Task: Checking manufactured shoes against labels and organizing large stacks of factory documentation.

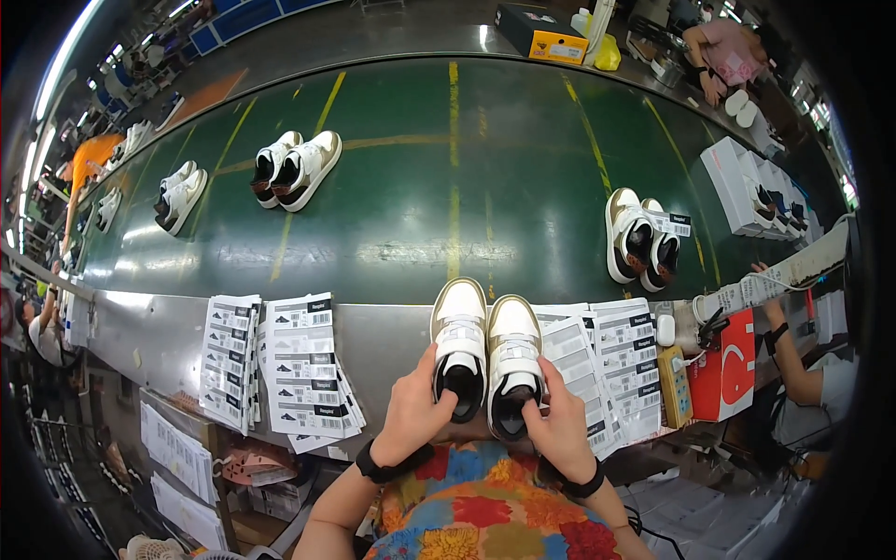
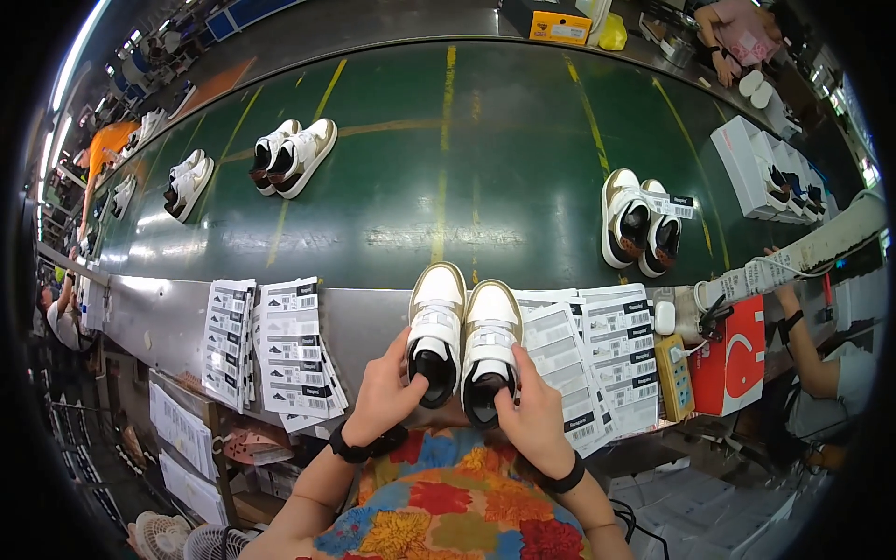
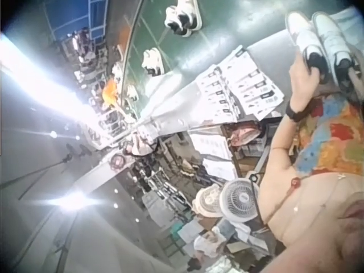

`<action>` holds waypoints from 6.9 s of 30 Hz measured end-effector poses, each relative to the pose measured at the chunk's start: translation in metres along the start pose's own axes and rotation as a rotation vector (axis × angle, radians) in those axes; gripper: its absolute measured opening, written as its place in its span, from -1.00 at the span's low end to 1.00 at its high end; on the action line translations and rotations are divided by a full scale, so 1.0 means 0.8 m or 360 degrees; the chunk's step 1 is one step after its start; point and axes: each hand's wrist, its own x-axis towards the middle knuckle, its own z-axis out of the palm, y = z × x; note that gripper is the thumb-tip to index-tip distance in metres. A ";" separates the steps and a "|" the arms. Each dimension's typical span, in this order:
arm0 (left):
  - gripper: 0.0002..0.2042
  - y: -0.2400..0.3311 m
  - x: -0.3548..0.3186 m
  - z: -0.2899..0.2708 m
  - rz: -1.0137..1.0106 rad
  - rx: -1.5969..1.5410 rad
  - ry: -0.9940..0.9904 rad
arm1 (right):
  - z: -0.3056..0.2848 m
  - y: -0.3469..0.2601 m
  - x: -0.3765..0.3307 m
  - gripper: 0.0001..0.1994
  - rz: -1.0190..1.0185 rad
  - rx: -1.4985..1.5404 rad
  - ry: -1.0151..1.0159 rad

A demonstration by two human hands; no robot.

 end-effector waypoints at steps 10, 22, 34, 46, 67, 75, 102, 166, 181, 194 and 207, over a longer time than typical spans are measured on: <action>-0.31 0.005 -0.059 0.012 0.0036 0.0035 -0.0080 | -0.005 0.009 -0.052 -0.41 -0.0001 -0.0065 0.0048; -0.49 -0.004 -0.013 0.002 0.1171 0.0577 0.0019 | -0.022 0.016 -0.008 -0.76 -0.1216 -0.0803 -0.0101; -0.69 -0.021 0.004 0.006 0.1305 0.0552 0.0038 | -0.026 0.039 0.006 -0.77 -0.1301 -0.0654 -0.0138; -0.48 -0.009 0.002 -0.004 0.1091 0.0485 -0.0138 | -0.053 0.054 -0.017 -0.60 -0.1099 -0.0086 -0.0063; -0.79 0.075 0.010 0.020 0.0805 -0.0462 -0.0447 | -0.079 0.021 -0.025 -0.57 -0.1099 -0.0002 -0.0059; -0.80 0.081 0.002 0.015 0.0778 -0.0479 -0.0434 | -0.075 0.016 -0.028 -0.47 -0.1099 -0.0011 0.0024; -0.55 -0.020 0.000 0.009 0.1232 0.0488 0.0070 | -0.036 0.051 -0.002 -0.79 -0.1296 -0.0562 -0.0049; -0.30 0.109 0.059 -0.071 -0.0164 -0.1056 0.0063 | -0.069 -0.031 0.077 -0.29 -0.0014 0.1083 -0.0007; -0.60 0.050 0.104 0.029 -0.0445 -0.2271 0.0239 | -0.022 0.013 0.106 -0.43 0.0402 0.2297 -0.0485; -0.50 -0.001 0.282 -0.010 -0.0555 -0.1204 0.0092 | -0.036 0.052 0.235 -0.52 0.0116 0.0843 0.0233; -0.34 0.033 0.063 0.060 0.0495 0.0695 -0.0682 | -0.127 0.120 -0.078 -0.67 0.0344 -0.0844 0.0150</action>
